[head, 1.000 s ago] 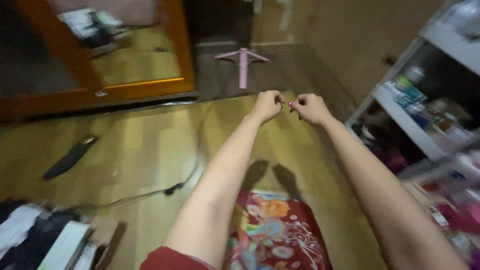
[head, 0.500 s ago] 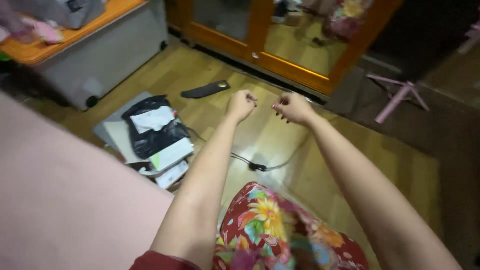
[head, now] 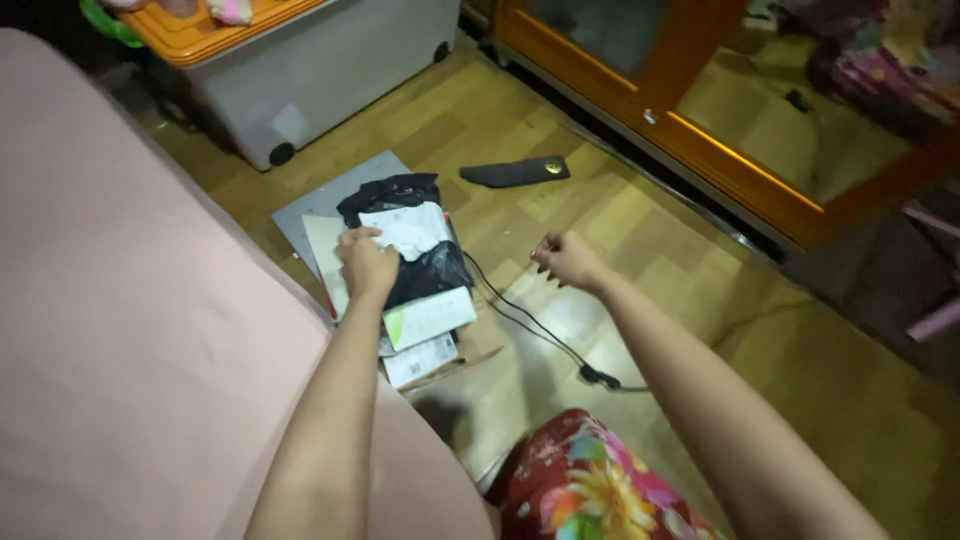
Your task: The person organizes various personal items, including a laptop, a keyboard, and skincare products, in a bedroom.
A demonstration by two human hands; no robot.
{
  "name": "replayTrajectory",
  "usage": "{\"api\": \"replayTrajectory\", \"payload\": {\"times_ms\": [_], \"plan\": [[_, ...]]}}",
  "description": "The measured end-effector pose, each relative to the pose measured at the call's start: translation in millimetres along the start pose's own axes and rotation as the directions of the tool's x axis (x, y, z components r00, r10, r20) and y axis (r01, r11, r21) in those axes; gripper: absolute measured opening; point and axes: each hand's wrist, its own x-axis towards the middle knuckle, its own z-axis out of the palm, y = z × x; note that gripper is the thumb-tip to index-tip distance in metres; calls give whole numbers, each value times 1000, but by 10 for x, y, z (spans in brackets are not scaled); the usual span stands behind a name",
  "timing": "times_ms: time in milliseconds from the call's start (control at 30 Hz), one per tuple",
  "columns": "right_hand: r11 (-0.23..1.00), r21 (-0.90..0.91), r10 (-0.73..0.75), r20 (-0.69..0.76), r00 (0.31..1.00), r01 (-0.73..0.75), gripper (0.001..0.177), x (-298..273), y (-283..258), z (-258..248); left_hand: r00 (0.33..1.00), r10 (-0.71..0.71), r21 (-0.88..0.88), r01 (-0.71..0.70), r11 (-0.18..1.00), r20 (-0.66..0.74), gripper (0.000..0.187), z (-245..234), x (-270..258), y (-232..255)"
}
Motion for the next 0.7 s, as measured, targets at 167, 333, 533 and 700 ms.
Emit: {"api": "replayTrajectory", "payload": {"times_ms": [167,333,533,700], "plan": [[1000,6,-2,21,1000,1,24,568,-197,499,972,-211,11,214,977,-106,63,130,537,-899],[998,30,-51,32,998,50,21,1029,-254,616,930,-367,88,365,927,7,59,803,900,-1828],[998,-30,-49,86,995,52,21,1423,-188,568,962,-251,-73,259,963,109,49,1084,819,-1405],[999,-40,2,42,999,-1,21,1574,-241,602,921,-185,10,193,981,343,55,1211,703,-814]]}}
